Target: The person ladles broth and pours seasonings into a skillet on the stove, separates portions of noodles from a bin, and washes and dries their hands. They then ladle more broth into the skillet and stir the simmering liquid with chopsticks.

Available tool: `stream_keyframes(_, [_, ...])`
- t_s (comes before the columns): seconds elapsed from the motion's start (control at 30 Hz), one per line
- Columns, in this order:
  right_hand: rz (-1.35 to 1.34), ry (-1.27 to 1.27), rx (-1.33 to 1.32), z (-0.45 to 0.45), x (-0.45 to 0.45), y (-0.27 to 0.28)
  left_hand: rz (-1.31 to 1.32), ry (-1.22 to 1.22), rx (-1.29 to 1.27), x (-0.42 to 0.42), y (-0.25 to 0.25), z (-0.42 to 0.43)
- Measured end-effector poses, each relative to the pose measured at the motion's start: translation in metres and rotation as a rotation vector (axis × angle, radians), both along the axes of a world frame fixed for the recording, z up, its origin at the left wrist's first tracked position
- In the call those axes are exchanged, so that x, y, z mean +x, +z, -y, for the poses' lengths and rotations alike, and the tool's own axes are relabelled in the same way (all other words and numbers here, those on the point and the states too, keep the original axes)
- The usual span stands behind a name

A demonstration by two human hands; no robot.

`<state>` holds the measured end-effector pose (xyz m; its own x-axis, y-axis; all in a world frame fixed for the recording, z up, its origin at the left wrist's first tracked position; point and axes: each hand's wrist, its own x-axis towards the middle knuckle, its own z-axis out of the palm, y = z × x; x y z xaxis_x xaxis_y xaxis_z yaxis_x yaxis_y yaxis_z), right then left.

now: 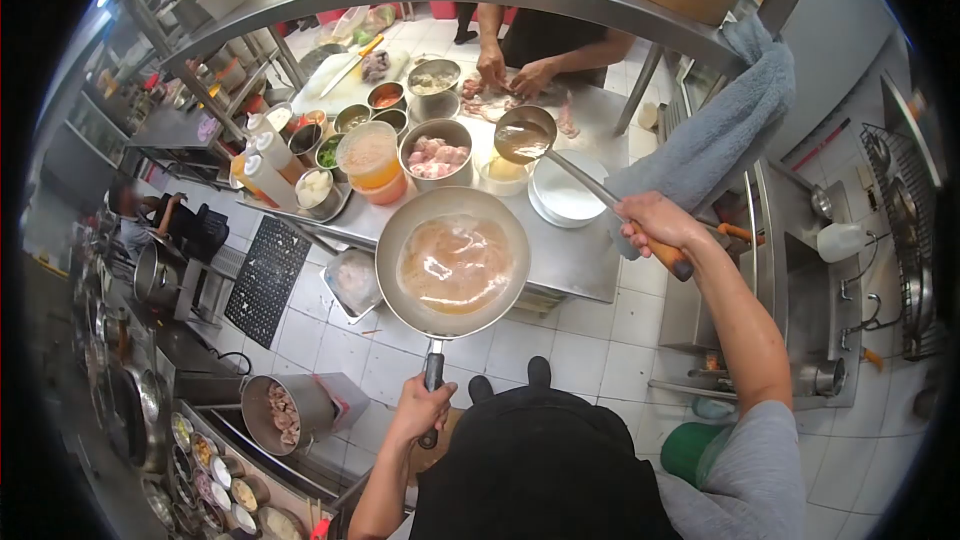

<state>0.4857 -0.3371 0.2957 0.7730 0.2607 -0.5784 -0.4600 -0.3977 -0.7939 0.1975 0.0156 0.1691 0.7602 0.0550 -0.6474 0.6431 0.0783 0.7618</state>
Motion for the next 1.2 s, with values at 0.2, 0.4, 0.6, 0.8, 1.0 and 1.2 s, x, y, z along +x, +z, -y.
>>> stream_keyframes(0.2, [0.042,-0.009,-0.047,-0.007,-0.008,0.001,0.011,0.014,-0.014,-0.011,-0.001,-0.007])
stream_keyframes(0.4, [0.128,0.025,-0.112,-0.013,-0.015,-0.015,0.014,0.046,-0.002,-0.023,-0.002,-0.017])
stream_keyframes(0.6, [0.356,0.142,-0.322,-0.021,-0.038,-0.027,0.020,0.060,0.026,-0.031,-0.002,-0.025])
stream_keyframes(0.8, [0.909,0.226,-0.591,-0.017,-0.075,-0.067,0.029,0.063,0.040,-0.032,0.001,-0.033])
stream_keyframes(1.0, [0.774,0.293,-0.469,-0.020,-0.133,-0.014,0.043,0.053,0.093,-0.029,0.007,-0.042])
stream_keyframes(1.2, [0.922,0.571,-0.514,-0.027,-0.150,-0.026,0.027,0.043,0.159,-0.025,0.008,-0.047])
